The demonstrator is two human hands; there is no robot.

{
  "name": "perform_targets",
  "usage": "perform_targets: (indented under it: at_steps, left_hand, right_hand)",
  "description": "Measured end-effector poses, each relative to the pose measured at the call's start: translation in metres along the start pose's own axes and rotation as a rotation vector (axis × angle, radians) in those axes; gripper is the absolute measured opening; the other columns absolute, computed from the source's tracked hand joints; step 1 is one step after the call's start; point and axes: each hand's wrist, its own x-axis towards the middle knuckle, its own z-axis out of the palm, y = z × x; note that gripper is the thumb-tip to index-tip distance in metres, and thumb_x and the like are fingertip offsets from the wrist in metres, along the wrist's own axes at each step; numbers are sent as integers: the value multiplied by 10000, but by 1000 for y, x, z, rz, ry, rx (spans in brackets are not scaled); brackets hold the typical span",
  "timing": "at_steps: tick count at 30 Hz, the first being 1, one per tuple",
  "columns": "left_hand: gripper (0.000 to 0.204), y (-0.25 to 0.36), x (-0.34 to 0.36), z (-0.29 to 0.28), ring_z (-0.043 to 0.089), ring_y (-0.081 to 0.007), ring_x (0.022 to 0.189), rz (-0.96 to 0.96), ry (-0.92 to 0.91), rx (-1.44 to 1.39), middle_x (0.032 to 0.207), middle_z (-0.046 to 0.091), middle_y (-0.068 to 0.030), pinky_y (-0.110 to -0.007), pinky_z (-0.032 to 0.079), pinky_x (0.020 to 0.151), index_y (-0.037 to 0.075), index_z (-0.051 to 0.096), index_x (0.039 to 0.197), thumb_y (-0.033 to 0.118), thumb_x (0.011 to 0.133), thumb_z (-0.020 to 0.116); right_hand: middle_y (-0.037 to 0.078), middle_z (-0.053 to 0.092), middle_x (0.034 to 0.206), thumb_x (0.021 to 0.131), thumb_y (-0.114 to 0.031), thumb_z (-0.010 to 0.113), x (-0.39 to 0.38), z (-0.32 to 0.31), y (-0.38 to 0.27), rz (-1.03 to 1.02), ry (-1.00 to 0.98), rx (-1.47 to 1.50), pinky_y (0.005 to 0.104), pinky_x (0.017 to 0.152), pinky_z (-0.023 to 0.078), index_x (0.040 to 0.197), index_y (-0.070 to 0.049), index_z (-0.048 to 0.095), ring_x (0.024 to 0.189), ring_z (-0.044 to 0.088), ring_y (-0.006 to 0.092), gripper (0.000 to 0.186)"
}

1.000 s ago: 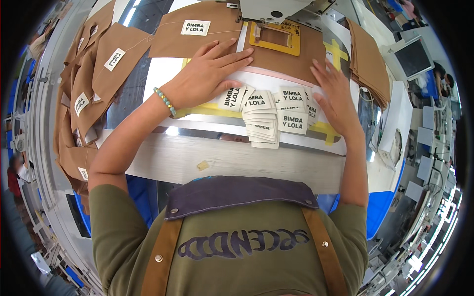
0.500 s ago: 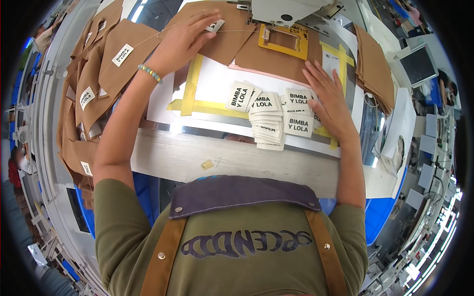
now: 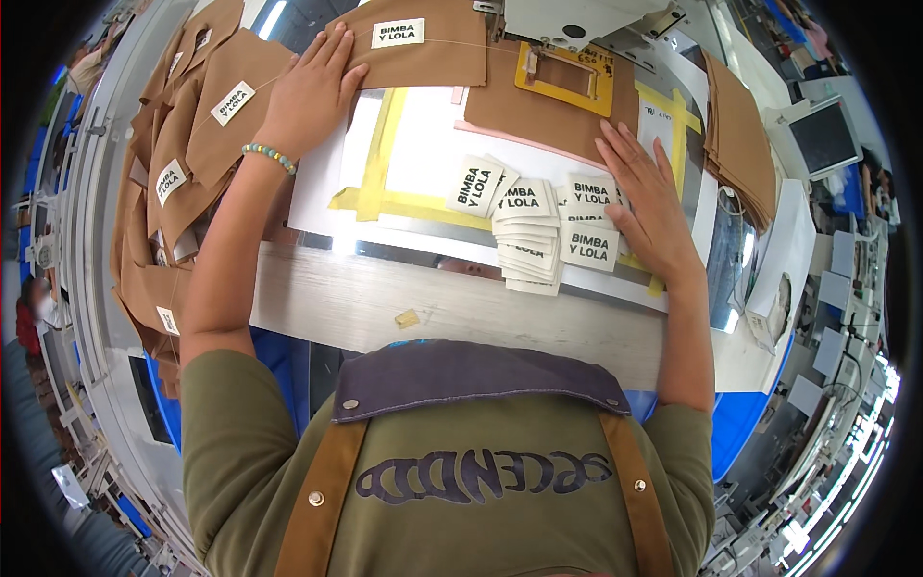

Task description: Sewing brand labels onto fabric pieces using an industrial sewing machine.

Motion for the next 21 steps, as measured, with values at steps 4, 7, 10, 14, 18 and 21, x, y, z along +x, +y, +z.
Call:
perform_targets:
  at_steps: [4, 7, 10, 14, 18, 21]
  left_hand:
    - [569, -7, -3, -2, 432, -285, 1580, 43, 33, 44, 1718, 463, -84, -427, 425, 1252, 42, 495, 1626, 385, 1178, 416]
    - [478, -12, -4, -3, 499, -281, 1529, 51, 58, -25, 1661, 532, -92, -425, 484, 1194, 64, 560, 1579, 271, 1156, 476]
    - [409, -14, -8, -6, 601, -277, 1434, 51, 67, -123, 1555, 637, -95, -408, 556, 1104, 52, 632, 1485, 148, 1100, 536]
    - [348, -19, -16, -14, 692, -262, 1320, 67, 93, 7, 1408, 740, -99, -390, 605, 1025, 28, 690, 1350, 69, 1024, 576]
    - [280, -24, -18, -16, 700, -269, 1304, 89, 124, 49, 1346, 762, -108, -393, 604, 1028, 30, 706, 1253, 58, 1000, 588]
    - [230, -34, -15, -12, 701, -280, 1302, 60, 88, 128, 1311, 773, -106, -395, 604, 1028, 35, 704, 1190, 53, 990, 592]
  right_hand:
    - [110, 406, 1753, 1108, -546, 459, 0, 0, 0, 2, 11, 7, 557, 1372, 92, 1666, -76, 443, 1656, 296, 310, 730]
    - [111, 410, 1750, 1116, -536, 451, -1, 1, 0, 4, 12, -15, 554, 1372, 95, 1662, -75, 449, 1655, 301, 306, 715]
    - [110, 412, 1749, 1118, -526, 451, 0, 2, 0, 15, 15, -11, 550, 1372, 96, 1658, -75, 455, 1654, 303, 300, 703]
    - [108, 412, 1750, 1120, -509, 458, 0, 2, 0, 3, 14, -18, 546, 1372, 97, 1651, -75, 466, 1652, 307, 300, 686]
    - [109, 418, 1747, 1121, -482, 472, -1, 1, 0, -9, 23, -19, 548, 1369, 111, 1652, -77, 468, 1649, 314, 303, 667]
    - [113, 430, 1739, 1125, -468, 473, -3, 2, 1, -6, 47, 11, 547, 1367, 122, 1655, -78, 465, 1648, 316, 303, 657]
